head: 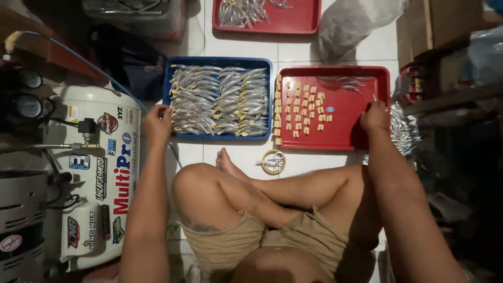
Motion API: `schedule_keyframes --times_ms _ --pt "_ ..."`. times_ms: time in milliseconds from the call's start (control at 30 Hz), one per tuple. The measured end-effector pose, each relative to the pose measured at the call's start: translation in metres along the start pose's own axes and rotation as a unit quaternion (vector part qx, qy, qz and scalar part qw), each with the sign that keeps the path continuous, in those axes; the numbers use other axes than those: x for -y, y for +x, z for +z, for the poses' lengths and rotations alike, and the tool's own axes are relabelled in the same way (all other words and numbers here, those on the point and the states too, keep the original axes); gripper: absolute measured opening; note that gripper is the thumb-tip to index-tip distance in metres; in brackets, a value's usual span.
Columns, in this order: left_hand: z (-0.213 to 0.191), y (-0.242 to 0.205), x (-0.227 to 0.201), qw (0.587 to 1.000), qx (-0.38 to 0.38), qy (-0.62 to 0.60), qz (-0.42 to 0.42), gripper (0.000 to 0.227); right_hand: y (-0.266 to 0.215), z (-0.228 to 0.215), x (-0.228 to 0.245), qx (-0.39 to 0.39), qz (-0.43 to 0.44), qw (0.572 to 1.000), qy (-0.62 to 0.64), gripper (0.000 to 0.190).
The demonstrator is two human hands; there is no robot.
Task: The person sits on the floor and repeatedly picks up small clear plastic tubes and yellow foam pieces from trays. They insert the foam pieces into the tubes by hand and place the assembled items into a blue tray.
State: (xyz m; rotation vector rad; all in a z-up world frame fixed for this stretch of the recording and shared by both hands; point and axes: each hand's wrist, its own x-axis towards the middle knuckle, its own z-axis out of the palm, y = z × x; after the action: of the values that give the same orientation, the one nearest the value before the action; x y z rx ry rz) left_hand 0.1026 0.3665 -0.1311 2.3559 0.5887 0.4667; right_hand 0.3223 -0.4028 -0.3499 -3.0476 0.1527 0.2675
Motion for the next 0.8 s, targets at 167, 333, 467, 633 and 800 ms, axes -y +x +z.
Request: schedule_keyframes --times_ms 167,333,467,633,800 --pt "0.032 0.006 0.056 0.997 0.009 0.079 -0.009 0.006 -0.042 -0.046 0.036 0.025 0.098 0.99 0.102 0.029" --pt "0.035 -0.009 0.061 0.996 -0.008 0.087 -0.028 0.01 -0.026 -0.007 0.016 -0.001 0.144 0.98 0.137 0.028" --pt "0.036 -0.01 0.066 0.997 -0.054 0.042 -0.022 0.013 -0.019 -0.024 0.021 -0.072 0.119 0.956 0.257 0.016" --pt "0.03 -0.021 -0.05 0.991 0.014 -0.129 0.035 0.014 -0.107 -0.19 0.131 -0.085 -0.065 0.92 0.376 0.02" --pt "0.071 -0.114 -0.203 0.905 0.301 -0.294 0.063 0.022 -0.229 -0.332 0.254 0.104 -0.395 0.786 0.464 0.045"
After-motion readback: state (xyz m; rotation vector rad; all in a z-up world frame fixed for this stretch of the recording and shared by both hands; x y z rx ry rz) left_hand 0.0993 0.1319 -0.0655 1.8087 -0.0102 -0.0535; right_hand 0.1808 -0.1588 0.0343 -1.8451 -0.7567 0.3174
